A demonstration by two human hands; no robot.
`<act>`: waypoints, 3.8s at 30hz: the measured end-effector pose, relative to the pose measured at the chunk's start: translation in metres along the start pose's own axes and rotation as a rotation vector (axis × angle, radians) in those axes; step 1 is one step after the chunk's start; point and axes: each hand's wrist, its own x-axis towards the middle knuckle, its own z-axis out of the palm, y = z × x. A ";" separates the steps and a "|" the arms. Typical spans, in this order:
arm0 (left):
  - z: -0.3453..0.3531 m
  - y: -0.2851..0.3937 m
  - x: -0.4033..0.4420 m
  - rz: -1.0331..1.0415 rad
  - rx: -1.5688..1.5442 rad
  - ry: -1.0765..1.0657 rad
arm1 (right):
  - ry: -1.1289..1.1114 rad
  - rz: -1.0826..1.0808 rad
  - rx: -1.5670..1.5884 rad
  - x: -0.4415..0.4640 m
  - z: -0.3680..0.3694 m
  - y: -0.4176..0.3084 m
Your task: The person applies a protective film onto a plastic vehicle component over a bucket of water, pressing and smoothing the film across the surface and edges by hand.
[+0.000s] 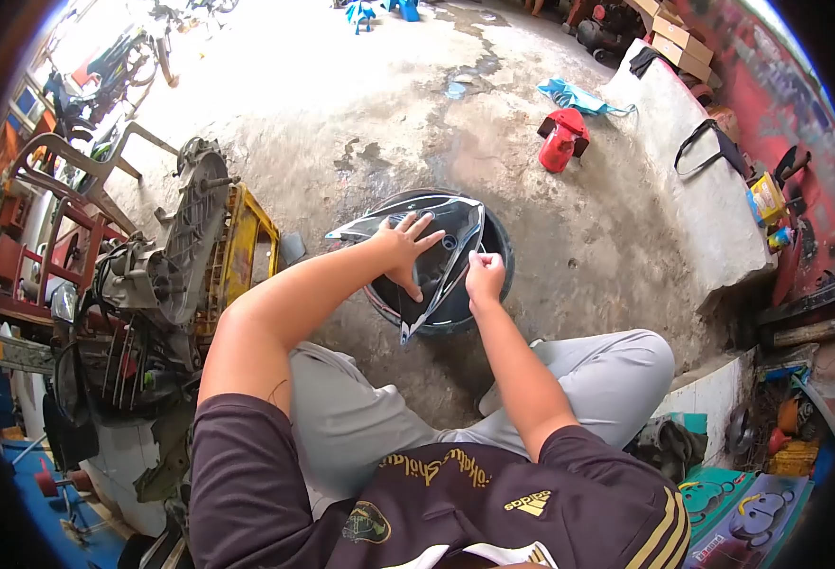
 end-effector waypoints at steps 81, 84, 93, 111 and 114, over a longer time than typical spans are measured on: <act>0.005 -0.002 -0.009 0.018 -0.078 0.089 | 0.030 -0.057 -0.206 -0.026 0.000 -0.006; 0.005 -0.003 -0.007 0.020 -0.072 0.088 | 0.034 -0.071 -0.253 -0.007 0.003 -0.002; 0.006 -0.002 -0.005 0.016 -0.082 0.070 | 0.021 -0.022 -0.237 -0.014 -0.001 -0.004; 0.008 -0.004 -0.006 0.024 -0.077 0.111 | -0.074 0.192 0.204 -0.002 0.009 0.023; 0.008 -0.004 -0.005 0.017 -0.077 0.100 | -0.043 0.286 0.406 0.005 0.019 0.029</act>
